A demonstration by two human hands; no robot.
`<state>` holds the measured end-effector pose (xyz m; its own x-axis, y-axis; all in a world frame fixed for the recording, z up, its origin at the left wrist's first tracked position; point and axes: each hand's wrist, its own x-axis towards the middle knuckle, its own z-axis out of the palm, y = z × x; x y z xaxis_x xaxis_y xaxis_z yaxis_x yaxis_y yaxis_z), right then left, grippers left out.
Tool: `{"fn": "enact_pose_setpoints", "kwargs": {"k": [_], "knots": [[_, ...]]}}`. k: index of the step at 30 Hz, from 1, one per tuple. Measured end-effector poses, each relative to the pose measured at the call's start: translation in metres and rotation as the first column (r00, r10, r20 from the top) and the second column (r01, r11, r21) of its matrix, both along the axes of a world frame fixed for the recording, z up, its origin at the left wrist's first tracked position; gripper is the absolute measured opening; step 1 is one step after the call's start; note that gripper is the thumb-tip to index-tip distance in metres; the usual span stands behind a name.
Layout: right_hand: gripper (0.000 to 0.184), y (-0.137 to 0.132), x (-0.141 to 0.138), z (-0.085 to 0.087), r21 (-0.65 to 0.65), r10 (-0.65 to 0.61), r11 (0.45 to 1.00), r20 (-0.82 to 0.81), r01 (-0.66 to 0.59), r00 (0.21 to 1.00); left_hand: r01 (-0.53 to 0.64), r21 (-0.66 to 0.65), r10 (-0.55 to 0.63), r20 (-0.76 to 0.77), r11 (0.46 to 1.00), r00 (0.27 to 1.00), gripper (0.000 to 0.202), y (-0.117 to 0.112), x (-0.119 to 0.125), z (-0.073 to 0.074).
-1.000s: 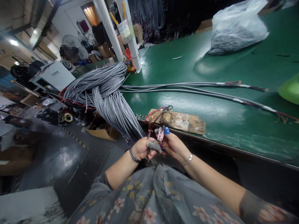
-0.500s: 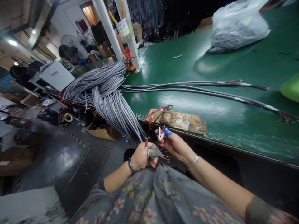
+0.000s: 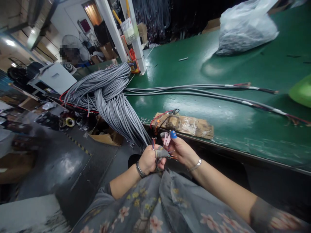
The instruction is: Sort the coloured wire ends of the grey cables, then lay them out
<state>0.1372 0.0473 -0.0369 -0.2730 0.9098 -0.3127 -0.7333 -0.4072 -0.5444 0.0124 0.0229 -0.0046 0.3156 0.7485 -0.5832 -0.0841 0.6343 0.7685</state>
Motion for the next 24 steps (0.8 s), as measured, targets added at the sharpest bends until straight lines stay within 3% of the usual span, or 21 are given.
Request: {"fn": "enact_pose_setpoints", "kwargs": {"k": [6,12,20,24], "knots": [[0.046,-0.003,-0.001,-0.003,-0.035,-0.011,0.999,-0.016,0.010,1.000,-0.019,0.001,0.019,-0.016,1.000,1.000,0.030,-0.001,-0.002,-0.001],[0.049,-0.007,0.006,0.001,-0.009,0.078,0.997,-0.054,-0.079,0.995,-0.025,0.053,0.025,0.000,0.998,1.000,0.030,-0.011,-0.006,0.005],[0.040,-0.010,0.008,-0.001,0.071,0.028,0.997,0.041,-0.030,0.999,-0.174,0.087,0.172,0.032,0.981,0.985,0.037,-0.017,0.001,0.002],[0.043,-0.008,0.006,-0.001,0.022,0.073,0.997,0.004,-0.073,0.997,-0.193,0.087,0.191,0.029,0.977,0.981,0.039,-0.015,0.005,0.001]]}}
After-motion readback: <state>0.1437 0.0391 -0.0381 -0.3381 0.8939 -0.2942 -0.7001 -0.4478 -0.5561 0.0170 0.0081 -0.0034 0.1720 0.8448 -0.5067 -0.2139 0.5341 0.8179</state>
